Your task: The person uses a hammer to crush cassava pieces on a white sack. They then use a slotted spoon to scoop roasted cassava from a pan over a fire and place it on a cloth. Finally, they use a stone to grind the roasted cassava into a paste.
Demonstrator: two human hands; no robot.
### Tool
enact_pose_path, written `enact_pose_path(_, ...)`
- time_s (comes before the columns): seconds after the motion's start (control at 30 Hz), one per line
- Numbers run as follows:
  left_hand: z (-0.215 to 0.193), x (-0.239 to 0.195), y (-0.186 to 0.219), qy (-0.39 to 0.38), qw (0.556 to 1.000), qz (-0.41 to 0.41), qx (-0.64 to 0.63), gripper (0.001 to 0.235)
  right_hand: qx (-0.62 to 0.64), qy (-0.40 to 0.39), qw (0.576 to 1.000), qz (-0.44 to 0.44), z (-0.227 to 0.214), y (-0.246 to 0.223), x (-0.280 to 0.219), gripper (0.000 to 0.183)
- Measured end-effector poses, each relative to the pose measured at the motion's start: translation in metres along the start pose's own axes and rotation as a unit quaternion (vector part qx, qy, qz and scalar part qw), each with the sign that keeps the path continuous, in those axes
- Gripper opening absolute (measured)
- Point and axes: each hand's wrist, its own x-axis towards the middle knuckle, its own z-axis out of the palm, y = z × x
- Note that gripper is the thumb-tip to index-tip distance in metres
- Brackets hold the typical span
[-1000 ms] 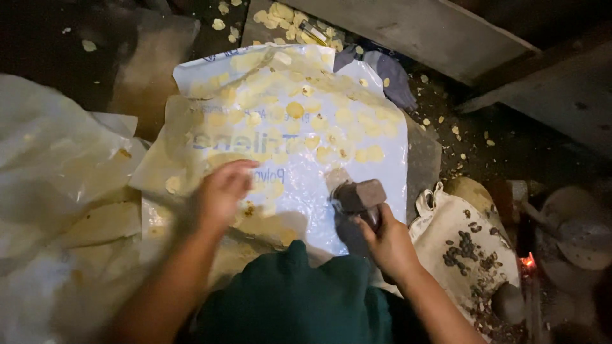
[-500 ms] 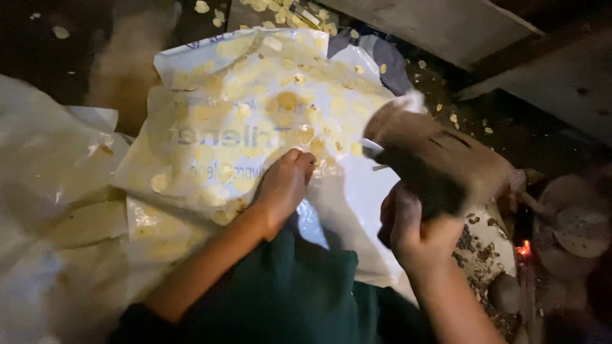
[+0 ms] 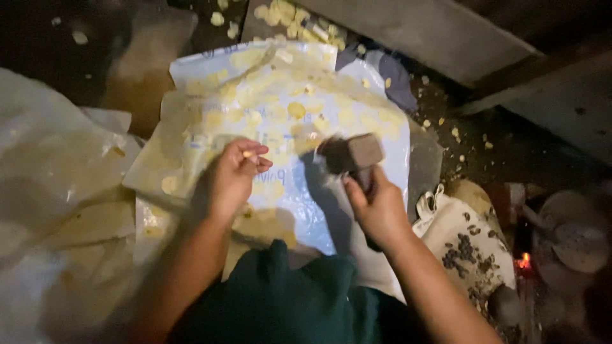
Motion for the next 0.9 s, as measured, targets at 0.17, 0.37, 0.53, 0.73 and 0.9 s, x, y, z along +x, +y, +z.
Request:
enact_pose_path(0.17, 0.003, -0.006, 0.026, 0.007, 0.999, -0.037, 0.022, 0.018, 0.067, 0.058, 0.996, -0.009, 0.048, 0.033, -0.002, 0.033)
enact_pose_path(0.37, 0.038, -0.003, 0.006, -0.058, 0.859, 0.143, 0.487, 0.025, -0.018, -0.028, 0.999, -0.003, 0.031, 0.015, 0.012, 0.048)
enact_pose_path(0.53, 0.055, 0.006, 0.005, -0.03, 0.845, 0.168, 0.506, 0.015, 0.25, 0.108, 0.958, -0.089, -0.038, -0.027, -0.022, 0.026)
enact_pose_path(0.73, 0.054, 0.007, 0.008, -0.08, 0.856, 0.11, 0.498, 0.014, 0.162, 0.168, 0.961, -0.15, 0.045, 0.03, 0.002, 0.02)
enact_pose_path(0.9, 0.016, -0.005, 0.034, 0.07, 0.771, 0.201, 0.6, 0.042, -0.09, -0.059, 0.994, -0.008, 0.079, 0.007, 0.032, 0.052)
